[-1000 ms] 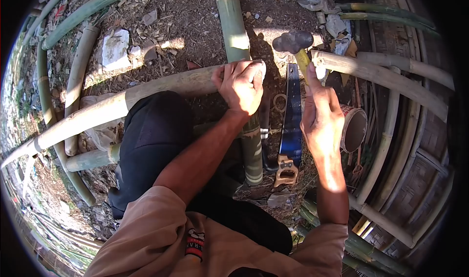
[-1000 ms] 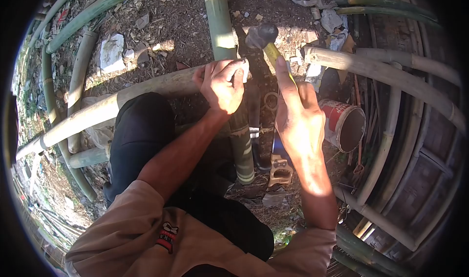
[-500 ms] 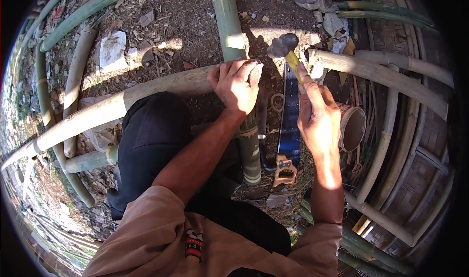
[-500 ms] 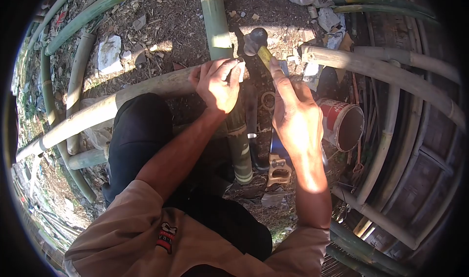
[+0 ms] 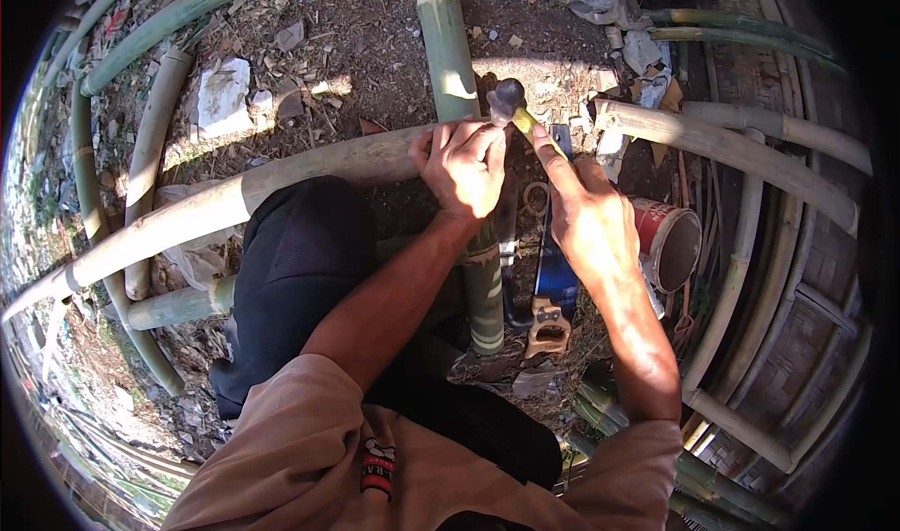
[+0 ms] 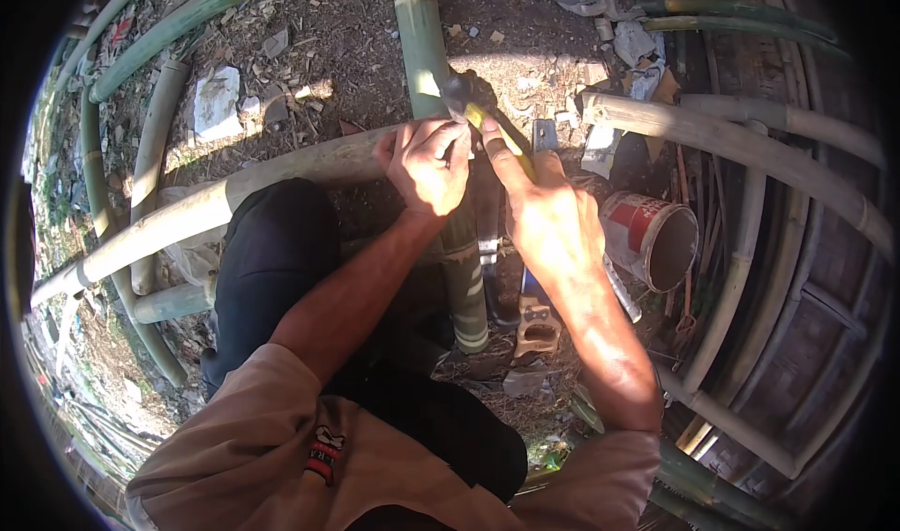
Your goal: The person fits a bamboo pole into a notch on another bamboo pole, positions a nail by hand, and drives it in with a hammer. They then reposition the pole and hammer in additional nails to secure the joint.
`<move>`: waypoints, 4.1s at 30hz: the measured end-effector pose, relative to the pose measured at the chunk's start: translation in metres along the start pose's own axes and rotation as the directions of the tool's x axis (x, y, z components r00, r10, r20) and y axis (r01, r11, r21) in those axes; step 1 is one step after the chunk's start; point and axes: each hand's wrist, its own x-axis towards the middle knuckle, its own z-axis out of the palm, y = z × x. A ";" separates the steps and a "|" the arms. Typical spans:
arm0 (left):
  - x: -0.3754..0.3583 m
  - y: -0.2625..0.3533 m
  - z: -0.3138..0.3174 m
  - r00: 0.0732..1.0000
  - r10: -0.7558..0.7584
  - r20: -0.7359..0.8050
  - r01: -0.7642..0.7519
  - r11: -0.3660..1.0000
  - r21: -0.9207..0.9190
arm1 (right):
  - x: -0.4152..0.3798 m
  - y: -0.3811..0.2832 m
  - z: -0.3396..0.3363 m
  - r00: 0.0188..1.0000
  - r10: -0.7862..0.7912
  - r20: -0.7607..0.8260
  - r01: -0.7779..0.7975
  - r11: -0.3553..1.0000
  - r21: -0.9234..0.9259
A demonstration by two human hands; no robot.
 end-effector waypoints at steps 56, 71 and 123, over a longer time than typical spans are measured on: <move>0.010 -0.018 -0.014 0.959 0.068 0.276 -0.133 0.966 0.222 | -0.001 0.004 -0.016 0.920 -0.149 -0.362 0.207 0.970 0.128; 0.000 -0.023 -0.010 0.958 0.086 0.274 -0.158 0.954 0.254 | -0.018 0.033 0.008 0.969 -0.242 -0.043 0.230 0.955 -0.186; 0.011 -0.004 -0.004 0.985 0.145 0.098 -0.156 0.980 0.124 | -0.074 0.018 0.067 0.788 0.433 -0.437 -0.071 0.769 0.636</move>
